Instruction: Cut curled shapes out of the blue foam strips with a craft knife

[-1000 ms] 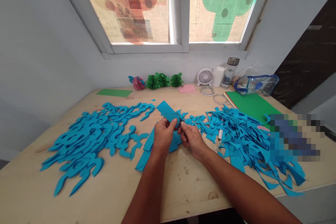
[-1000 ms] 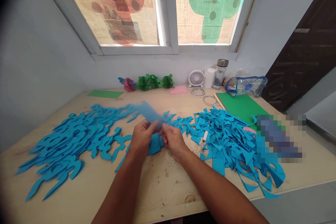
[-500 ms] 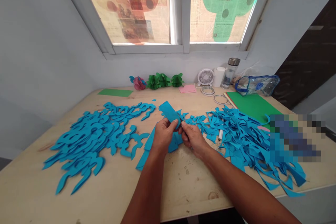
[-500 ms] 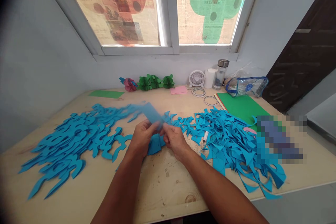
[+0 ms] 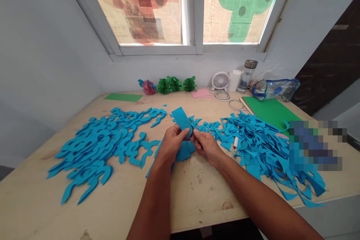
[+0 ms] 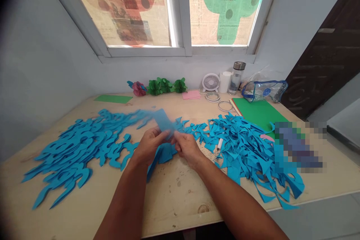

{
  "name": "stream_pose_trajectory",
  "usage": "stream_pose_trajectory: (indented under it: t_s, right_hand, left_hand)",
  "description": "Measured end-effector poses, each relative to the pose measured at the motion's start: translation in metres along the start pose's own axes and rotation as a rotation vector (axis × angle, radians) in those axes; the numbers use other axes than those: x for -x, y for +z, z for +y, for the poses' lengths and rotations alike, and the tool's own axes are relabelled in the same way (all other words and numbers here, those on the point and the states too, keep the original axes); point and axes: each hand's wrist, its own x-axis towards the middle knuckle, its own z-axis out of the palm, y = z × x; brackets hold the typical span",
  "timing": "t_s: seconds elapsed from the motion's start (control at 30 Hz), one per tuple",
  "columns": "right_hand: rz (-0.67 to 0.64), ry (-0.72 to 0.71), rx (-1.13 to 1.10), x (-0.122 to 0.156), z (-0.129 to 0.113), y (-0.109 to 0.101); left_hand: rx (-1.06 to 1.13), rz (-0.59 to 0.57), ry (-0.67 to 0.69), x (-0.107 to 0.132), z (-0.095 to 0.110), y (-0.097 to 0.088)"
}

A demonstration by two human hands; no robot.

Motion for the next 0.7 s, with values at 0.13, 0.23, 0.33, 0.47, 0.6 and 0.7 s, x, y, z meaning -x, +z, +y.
stream_pose_trajectory:
  t_s: [0.13,0.23,0.33,0.47,0.6,0.7]
  right_hand:
    - [0.001,-0.004,0.004,0.0007,-0.0006,0.0002]
    - [-0.012,-0.006,0.008,0.0005,-0.0009,-0.0004]
    - [-0.016,-0.004,0.013,0.0005,-0.0011,-0.0007]
    - [-0.019,0.010,0.023,0.0013,-0.0011,0.0000]
    - [-0.035,0.005,0.023,0.0024,-0.0017,0.0006]
    - [-0.040,0.011,0.027,0.0023,-0.0017,0.0001]
  left_hand:
    - [0.013,-0.030,-0.015,0.0021,0.0029,-0.0001]
    - [0.014,-0.032,-0.013,0.0031,0.0041,0.0002]
    - [0.022,-0.015,-0.018,0.0027,0.0033,0.0006]
    - [0.032,0.026,-0.026,0.0006,0.0005,0.0008]
    - [0.019,0.010,-0.009,-0.0008,-0.0016,0.0000]
    - [-0.002,-0.001,0.005,-0.0013,-0.0027,-0.0011]
